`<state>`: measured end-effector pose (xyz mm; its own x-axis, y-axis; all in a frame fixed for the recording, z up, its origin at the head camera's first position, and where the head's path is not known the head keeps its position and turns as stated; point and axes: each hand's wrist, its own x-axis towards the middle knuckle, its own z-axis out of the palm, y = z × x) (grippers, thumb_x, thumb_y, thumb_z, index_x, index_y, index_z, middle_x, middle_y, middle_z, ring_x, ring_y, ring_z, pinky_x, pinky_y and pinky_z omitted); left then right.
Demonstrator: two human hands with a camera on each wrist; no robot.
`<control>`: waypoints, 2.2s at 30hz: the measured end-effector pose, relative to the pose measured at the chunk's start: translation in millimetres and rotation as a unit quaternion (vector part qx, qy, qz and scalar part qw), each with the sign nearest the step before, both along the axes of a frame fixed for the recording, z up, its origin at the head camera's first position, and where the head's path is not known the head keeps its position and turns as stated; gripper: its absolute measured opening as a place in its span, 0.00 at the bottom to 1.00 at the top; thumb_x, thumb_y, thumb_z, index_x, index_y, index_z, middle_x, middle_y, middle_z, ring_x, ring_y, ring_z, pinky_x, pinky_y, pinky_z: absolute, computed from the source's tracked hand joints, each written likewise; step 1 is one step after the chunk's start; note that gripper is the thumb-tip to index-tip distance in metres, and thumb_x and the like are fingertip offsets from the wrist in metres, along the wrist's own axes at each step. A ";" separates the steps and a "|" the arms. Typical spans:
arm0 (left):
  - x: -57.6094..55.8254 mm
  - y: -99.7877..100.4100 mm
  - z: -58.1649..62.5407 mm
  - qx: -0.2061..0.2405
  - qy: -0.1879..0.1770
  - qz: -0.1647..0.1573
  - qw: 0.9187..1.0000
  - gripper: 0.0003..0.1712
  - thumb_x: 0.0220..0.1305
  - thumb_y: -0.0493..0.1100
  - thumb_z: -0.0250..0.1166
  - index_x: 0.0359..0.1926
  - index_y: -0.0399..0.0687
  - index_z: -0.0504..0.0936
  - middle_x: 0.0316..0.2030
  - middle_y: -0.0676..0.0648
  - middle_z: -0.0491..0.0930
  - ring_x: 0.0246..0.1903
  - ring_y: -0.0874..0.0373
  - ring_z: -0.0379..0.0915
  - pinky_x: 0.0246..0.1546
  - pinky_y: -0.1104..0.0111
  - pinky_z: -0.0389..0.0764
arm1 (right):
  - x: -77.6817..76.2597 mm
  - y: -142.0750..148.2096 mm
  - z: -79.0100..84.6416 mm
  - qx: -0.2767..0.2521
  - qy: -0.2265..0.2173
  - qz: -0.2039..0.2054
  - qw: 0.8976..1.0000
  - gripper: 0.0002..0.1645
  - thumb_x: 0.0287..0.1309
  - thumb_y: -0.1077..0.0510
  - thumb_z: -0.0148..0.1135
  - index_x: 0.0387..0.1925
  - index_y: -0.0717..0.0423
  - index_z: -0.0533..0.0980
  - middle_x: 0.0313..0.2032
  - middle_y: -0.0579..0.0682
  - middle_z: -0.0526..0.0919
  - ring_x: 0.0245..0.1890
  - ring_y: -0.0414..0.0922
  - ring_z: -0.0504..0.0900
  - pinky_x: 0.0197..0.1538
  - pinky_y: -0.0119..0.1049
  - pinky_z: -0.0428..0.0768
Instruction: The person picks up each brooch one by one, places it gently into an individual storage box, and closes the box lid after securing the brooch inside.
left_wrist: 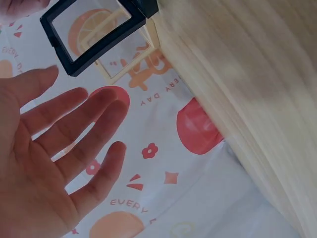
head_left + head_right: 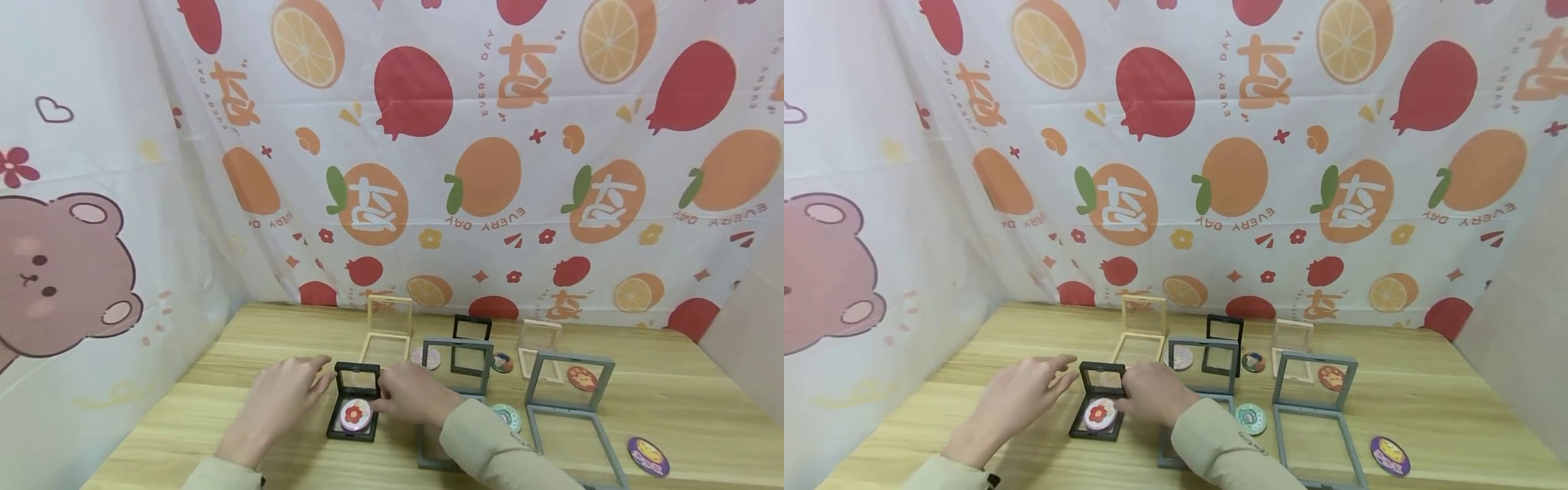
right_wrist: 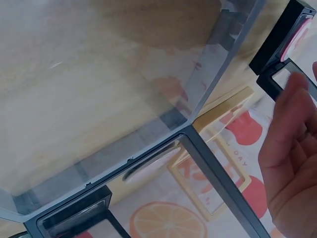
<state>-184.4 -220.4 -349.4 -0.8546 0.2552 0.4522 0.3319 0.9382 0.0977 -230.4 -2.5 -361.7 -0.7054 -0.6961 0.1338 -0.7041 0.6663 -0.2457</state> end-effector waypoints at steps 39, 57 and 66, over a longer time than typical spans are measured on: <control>-16.7 5.9 -5.8 0.158 -0.138 -0.024 0.977 0.19 0.76 0.49 0.59 0.51 0.39 0.86 0.45 0.43 0.86 0.43 0.49 0.82 0.47 0.47 0.80 | -6.5 2.7 1.6 -0.129 -0.151 -0.061 0.978 0.31 0.78 0.43 0.46 0.57 0.66 0.78 0.43 0.53 0.86 0.41 0.41 0.82 0.49 0.41 0.80; -21.3 5.6 -11.3 0.204 -0.195 -0.006 0.959 0.26 0.81 0.51 0.49 0.56 0.35 0.84 0.21 0.50 0.77 0.22 0.59 0.68 0.24 0.62 0.67 | -9.0 -0.7 -3.3 -0.123 -0.193 -0.070 0.971 0.34 0.80 0.41 0.40 0.61 0.63 0.77 0.58 0.55 0.82 0.62 0.51 0.77 0.64 0.48 0.73; -26.9 4.3 -11.4 0.211 -0.216 0.002 0.953 0.31 0.81 0.56 0.47 0.55 0.34 0.84 0.28 0.48 0.84 0.29 0.59 0.78 0.34 0.58 0.77 | -13.7 -5.8 -4.5 -0.131 -0.215 -0.061 0.966 0.33 0.80 0.43 0.39 0.61 0.64 0.77 0.57 0.54 0.83 0.61 0.50 0.78 0.64 0.47 0.73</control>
